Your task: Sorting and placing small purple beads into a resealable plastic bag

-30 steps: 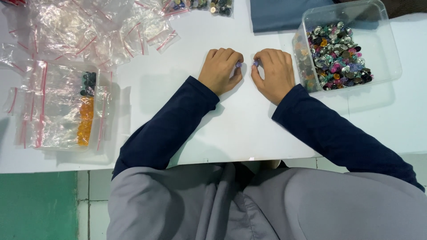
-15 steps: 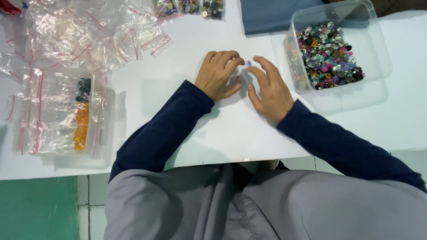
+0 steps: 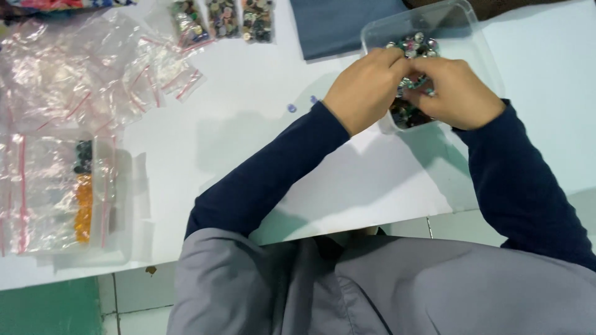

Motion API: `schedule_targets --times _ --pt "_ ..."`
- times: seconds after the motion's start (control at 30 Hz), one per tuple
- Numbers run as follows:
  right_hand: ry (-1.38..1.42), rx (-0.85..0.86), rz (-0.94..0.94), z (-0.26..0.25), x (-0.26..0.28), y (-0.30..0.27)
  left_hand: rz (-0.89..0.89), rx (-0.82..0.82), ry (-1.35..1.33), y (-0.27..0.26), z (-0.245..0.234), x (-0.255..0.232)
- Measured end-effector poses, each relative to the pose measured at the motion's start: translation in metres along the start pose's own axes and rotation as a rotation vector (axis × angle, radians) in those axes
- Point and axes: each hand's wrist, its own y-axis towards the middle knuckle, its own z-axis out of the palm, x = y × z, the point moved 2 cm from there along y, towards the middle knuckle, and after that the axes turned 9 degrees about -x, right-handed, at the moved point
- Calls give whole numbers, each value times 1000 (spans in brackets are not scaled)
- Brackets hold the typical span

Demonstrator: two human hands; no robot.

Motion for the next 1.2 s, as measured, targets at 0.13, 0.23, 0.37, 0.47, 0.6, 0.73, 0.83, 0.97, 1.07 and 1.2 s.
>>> schedule_targets --times 0.13,0.23,0.37,0.47,0.6,0.73,0.83,0.97,1.07,1.2 --pt "-76 98 74 28 -41 7 -88 228 232 18 70 23" --pt "-43 93 118 38 -55 11 -263 475 302 28 97 36" --pt "-42 63 32 57 -68 15 -368 652 453 31 121 49" --pt "-26 -12 -44 57 -62 17 -323 551 530 24 134 58" --pt "107 -28 59 44 -48 14 -304 459 473 20 122 57" --pt "166 -96 158 37 -55 11 -264 334 360 16 103 57" --pt "586 -30 312 26 -47 10 -270 291 171 13 83 52" --pt "1091 -30 660 18 -51 10 -208 48 -108 14 49 38" --pt "1232 -77 745 9 -41 7 -160 -24 -227 12 31 30" --pt "1322 -82 736 5 -35 6 -114 -70 -159 8 30 27"
